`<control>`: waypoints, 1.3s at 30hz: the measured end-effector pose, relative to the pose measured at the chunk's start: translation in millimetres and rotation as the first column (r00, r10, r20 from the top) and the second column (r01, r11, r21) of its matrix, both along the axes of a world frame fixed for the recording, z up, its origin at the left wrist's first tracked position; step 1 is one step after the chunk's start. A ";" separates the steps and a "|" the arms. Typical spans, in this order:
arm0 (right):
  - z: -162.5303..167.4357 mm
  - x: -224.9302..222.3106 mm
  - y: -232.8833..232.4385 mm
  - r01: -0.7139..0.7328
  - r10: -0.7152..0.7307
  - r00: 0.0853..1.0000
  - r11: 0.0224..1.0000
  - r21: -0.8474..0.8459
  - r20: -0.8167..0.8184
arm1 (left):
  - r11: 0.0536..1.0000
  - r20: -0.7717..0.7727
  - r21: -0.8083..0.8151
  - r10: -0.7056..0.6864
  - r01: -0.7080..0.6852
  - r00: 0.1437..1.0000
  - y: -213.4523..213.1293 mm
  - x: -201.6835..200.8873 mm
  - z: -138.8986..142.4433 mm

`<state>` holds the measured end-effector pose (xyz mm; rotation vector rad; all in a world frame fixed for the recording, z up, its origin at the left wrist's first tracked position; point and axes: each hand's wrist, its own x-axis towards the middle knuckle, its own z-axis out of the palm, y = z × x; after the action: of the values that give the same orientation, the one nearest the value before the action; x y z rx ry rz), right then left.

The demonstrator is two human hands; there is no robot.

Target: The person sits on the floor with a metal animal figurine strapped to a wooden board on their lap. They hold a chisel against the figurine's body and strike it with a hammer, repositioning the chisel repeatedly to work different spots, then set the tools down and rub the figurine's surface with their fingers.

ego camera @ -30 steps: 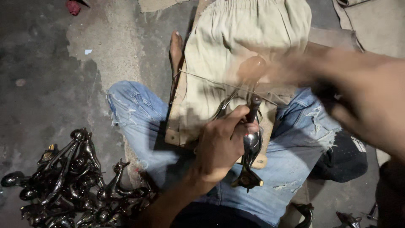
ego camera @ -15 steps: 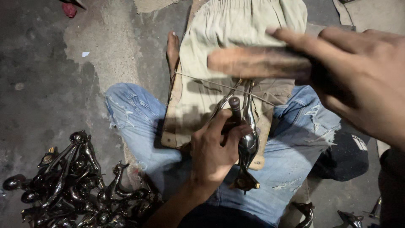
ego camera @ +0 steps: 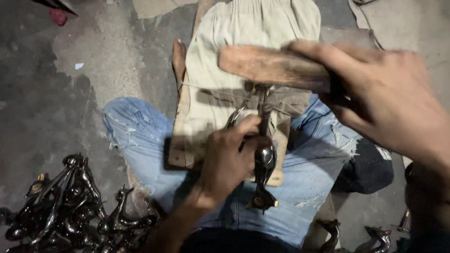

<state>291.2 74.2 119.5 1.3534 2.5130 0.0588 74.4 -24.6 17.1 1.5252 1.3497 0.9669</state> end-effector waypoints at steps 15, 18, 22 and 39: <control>-82.4 25.3 -112.3 0.438 -0.052 0.062 0.899 -0.020 -0.997 | 0.574 -0.096 0.185 -0.797 0.798 0.596 63.5 -3.9 -38.0; -85.0 31.9 -121.4 0.317 -0.048 0.835 0.856 0.408 -0.548 | 0.495 -0.285 0.154 -0.807 0.855 0.518 74.1 4.5 -29.6; -122.7 37.0 -134.2 0.555 -0.075 0.327 0.822 0.127 -0.942 | 0.536 0.067 0.123 -0.844 0.835 0.532 88.0 -0.7 -16.1; -135.8 79.4 -115.8 0.412 -0.148 0.219 0.910 -0.046 -0.964 | 0.544 0.044 0.179 -0.837 0.820 0.546 88.1 -0.2 -28.5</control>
<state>370.6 -41.6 -16.3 2.5263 3.0946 -0.8975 74.2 63.4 -11.4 1.8845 0.3130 0.5010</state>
